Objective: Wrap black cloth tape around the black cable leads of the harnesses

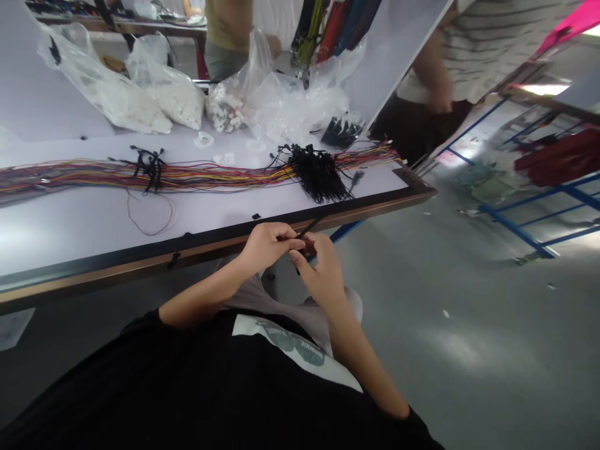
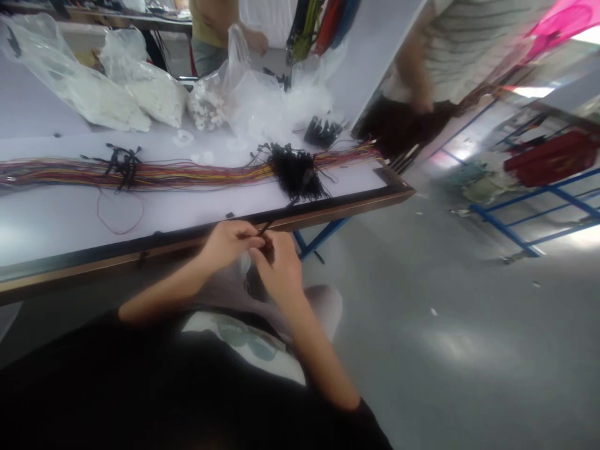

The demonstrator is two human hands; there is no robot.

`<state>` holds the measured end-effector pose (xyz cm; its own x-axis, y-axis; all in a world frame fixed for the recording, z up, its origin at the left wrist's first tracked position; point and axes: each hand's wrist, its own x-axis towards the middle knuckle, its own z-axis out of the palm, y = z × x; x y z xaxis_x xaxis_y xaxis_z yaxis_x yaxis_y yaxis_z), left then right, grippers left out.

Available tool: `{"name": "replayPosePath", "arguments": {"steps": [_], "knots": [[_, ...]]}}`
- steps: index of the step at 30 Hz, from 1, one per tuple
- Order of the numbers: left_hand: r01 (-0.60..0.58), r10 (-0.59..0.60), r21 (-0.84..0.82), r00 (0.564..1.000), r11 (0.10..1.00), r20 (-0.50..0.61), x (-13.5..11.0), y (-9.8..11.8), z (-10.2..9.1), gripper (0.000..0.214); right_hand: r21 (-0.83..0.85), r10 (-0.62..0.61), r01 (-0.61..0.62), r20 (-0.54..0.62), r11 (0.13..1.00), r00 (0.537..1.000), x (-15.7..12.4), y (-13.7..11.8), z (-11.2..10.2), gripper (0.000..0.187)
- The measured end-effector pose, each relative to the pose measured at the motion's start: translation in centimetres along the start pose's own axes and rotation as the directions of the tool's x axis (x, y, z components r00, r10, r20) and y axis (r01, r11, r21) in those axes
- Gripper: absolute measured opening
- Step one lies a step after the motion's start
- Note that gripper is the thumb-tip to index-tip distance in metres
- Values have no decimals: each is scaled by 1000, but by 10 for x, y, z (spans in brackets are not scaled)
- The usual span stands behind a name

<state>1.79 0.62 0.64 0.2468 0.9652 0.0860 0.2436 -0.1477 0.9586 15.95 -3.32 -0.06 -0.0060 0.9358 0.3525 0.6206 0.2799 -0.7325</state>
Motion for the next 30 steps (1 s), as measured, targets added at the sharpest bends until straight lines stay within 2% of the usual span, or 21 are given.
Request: {"name": "replayPosePath", "arguments": {"steps": [4, 8, 11, 14, 16, 18, 20, 22, 25, 30], "knots": [[103, -105, -292, 994, 951, 7, -1, 5, 1, 19, -192, -126, 138, 72, 972, 989, -3, -6, -4, 27], [130, -120, -431, 991, 893, 50, -1, 6, 2, 27, -292, -123, 152, 117, 944, 985, -1, -6, -9, 33], [112, -86, -386, 993, 916, 83, -2, 3, 1, 29, -321, -90, 135, 150, 937, 985, 3, -2, -12, 34], [-20, 26, -144, 999, 989, 38, -3, -2, -1, 27, -281, -90, 146, 203, 949, 975, 8, 1, -14, 34], [-103, 103, 41, 995, 994, 8, -3, -6, -3, 26, -263, -86, 143, 214, 954, 973, 9, 2, -15, 35], [-124, 124, 164, 992, 979, 10, -4, -8, -4, 24, -289, -69, 130, 211, 949, 975, 9, 1, -14, 36], [-98, 95, 207, 995, 973, 24, -4, -9, -3, 21, -352, -51, 128, 221, 927, 974, 8, -1, -12, 35], [-44, 36, 156, 998, 987, 53, -4, -8, -2, 18, -434, -39, 141, 235, 890, 971, 8, -2, -10, 33], [70, -68, -15, 992, 997, 108, -5, -6, 0, 16, -509, -30, 174, 279, 843, 960, 10, -4, -8, 32], [181, -127, -239, 966, 954, 226, -6, -5, 0, 6, -516, 7, 151, 291, 843, 957, 13, -1, -10, 29]]}}
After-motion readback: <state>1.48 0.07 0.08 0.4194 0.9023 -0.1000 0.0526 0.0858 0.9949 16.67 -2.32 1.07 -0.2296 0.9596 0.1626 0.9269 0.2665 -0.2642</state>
